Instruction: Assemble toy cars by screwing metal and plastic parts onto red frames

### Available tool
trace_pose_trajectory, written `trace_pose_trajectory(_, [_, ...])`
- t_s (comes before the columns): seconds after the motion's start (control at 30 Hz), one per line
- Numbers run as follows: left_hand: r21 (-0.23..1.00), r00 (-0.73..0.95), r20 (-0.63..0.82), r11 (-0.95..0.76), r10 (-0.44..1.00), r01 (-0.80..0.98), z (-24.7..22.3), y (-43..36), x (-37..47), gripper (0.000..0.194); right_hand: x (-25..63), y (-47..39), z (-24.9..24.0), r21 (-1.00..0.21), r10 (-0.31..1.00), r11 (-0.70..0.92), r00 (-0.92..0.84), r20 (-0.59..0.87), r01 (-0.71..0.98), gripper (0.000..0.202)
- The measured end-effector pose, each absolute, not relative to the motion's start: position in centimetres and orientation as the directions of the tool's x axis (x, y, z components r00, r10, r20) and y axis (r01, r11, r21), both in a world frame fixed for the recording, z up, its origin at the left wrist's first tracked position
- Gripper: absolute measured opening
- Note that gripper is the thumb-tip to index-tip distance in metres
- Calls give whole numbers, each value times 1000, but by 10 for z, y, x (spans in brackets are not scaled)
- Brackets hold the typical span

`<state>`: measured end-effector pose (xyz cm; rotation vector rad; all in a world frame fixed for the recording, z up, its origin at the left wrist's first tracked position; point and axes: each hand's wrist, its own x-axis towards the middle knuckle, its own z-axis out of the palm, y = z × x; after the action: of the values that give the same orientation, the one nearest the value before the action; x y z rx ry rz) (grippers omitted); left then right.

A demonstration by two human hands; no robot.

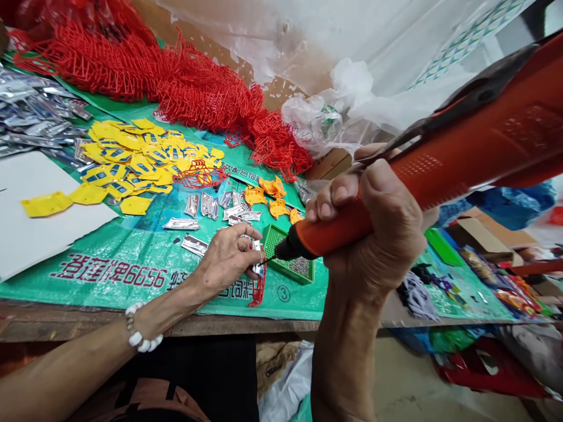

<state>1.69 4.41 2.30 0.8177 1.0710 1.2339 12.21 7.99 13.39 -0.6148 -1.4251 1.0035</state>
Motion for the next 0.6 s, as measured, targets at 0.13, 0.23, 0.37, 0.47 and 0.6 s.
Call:
trace_pose_trajectory(0.13, [924,0,-189,178,982,-338,23,45,17,26,122,79,134,-849,846,486,-130,516,-206,12])
trace_pose_trajectory(0.23, [929,0,-193,183,981,-323,24,45,16,26,120,77,134,-856,850,479,-141,508,-193,11])
trace_pose_trajectory(0.37, [934,0,-199,190,980,-302,24,44,16,25,118,77,134,-855,857,478,-106,504,-200,11])
trace_pose_trajectory(0.47, [938,4,-192,185,981,-293,22,44,17,26,118,78,134,-864,864,452,-131,486,-223,11])
trace_pose_trajectory(0.6, [919,7,-219,209,976,-334,21,44,19,27,116,78,131,-855,851,482,-129,509,-191,14])
